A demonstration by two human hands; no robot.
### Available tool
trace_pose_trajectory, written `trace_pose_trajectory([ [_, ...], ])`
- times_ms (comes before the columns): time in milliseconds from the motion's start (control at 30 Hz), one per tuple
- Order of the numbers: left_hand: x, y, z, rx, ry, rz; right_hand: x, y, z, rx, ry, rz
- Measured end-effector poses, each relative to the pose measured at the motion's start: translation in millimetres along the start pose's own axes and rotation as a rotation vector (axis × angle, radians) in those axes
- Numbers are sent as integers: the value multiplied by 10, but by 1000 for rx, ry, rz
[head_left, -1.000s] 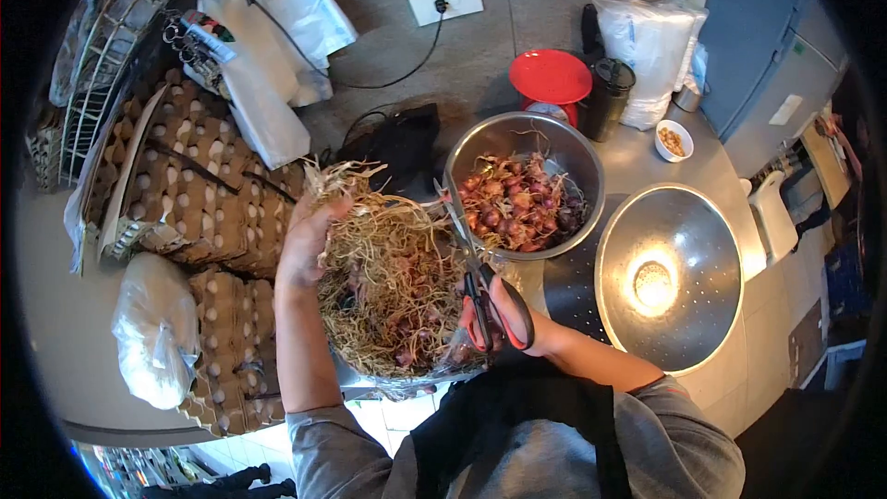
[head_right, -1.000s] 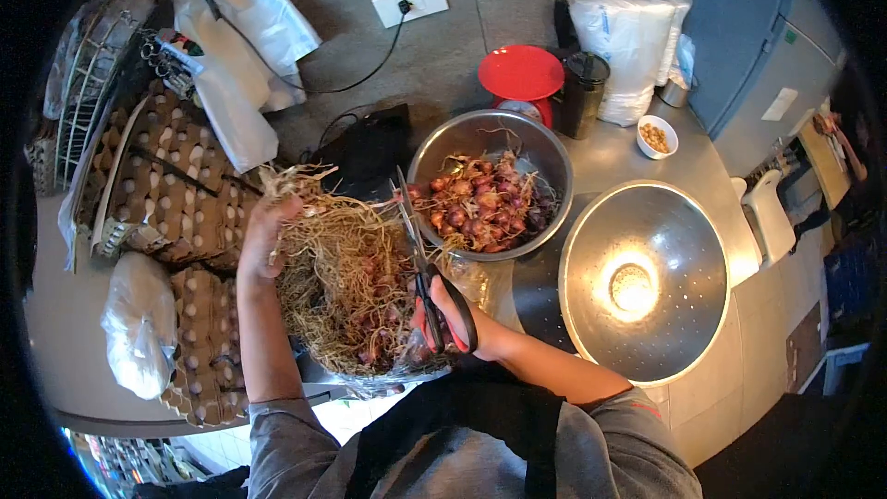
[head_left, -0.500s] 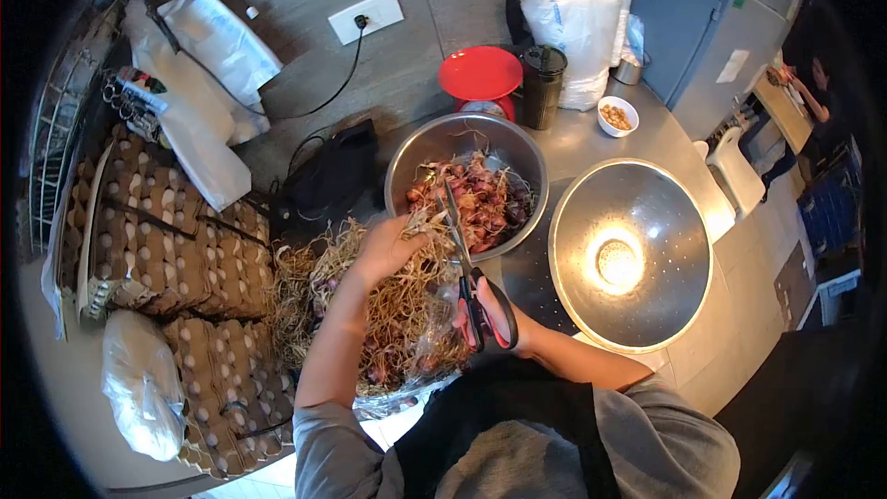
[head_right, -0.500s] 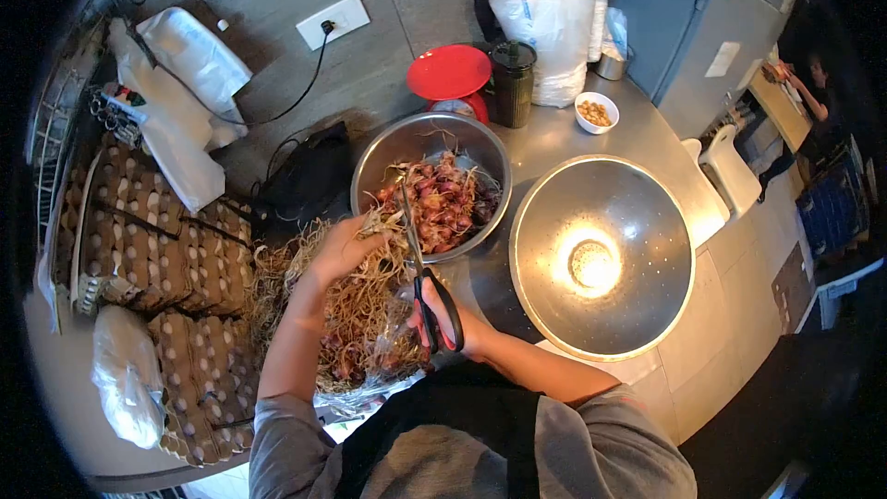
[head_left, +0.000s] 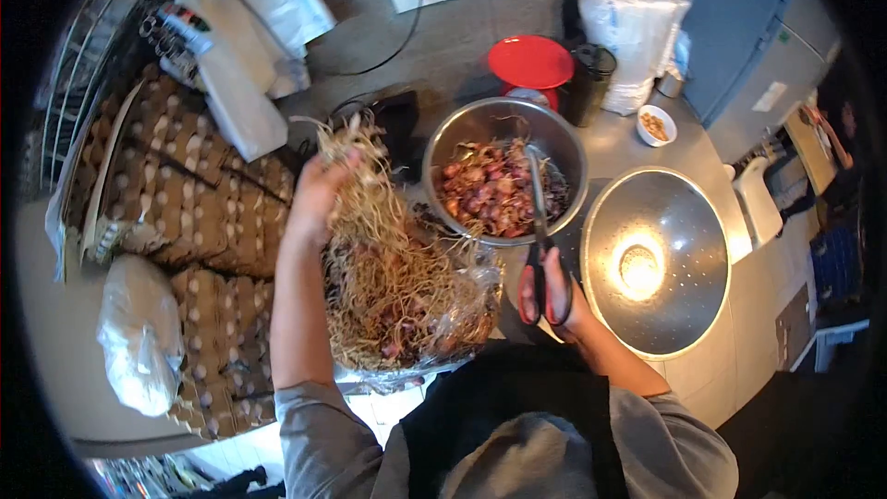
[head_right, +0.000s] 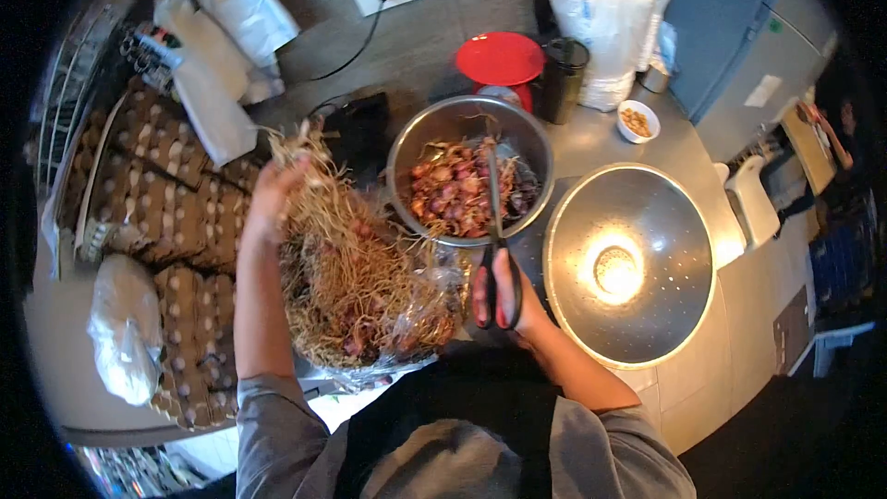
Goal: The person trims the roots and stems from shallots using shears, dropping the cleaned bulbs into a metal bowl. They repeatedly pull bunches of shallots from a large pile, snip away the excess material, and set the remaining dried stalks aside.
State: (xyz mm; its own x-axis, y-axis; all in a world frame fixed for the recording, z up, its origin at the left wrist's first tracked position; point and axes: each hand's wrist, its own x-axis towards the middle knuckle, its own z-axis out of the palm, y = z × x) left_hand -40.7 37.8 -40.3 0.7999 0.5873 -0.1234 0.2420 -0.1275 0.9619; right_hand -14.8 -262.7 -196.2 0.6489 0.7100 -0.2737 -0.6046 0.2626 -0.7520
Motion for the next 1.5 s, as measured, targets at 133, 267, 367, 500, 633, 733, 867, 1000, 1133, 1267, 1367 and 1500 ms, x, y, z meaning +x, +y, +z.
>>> trace_pose_trajectory([
  [133, 66, 201, -476, -205, 50, 89, -82, 38, 13, -21, -33, -24],
  [267, -151, 676, -589, -260, 107, 171, -99, 75, -8, -59, -19, -4],
  [367, -132, 885, -725, -366, 78, 209, -132, 13, 28, -44, -95, 25],
  [500, -261, 1214, -600, -370, 161, 332, -305, -143, 172, -115, -349, 20],
  [633, -358, 1410, -416, -348, 27, 403, -482, -405, 373, -174, -572, 83],
  [733, -343, 1441, -137, -408, 27, 326, -565, -553, 576, -148, -650, 123],
  [867, -182, 1254, 142, -441, -20, 272, -540, -557, 640, -85, -682, 170],
  [1000, -143, 1093, 332, -451, -162, 139, -413, -394, 613, 45, -597, 121],
  [1133, -317, 1059, 675, -354, -120, 155, -303, -341, 613, 81, -436, 136],
  [1267, -128, 822, 696, -384, -231, 66, -229, -326, 549, 36, -344, 152],
  [1367, -163, 786, 722, -381, -230, 43, -227, -371, 557, -7, -308, 103],
  [1500, -152, 681, 653, -375, -244, 36, -169, -325, 562, 2, -255, 104],
])
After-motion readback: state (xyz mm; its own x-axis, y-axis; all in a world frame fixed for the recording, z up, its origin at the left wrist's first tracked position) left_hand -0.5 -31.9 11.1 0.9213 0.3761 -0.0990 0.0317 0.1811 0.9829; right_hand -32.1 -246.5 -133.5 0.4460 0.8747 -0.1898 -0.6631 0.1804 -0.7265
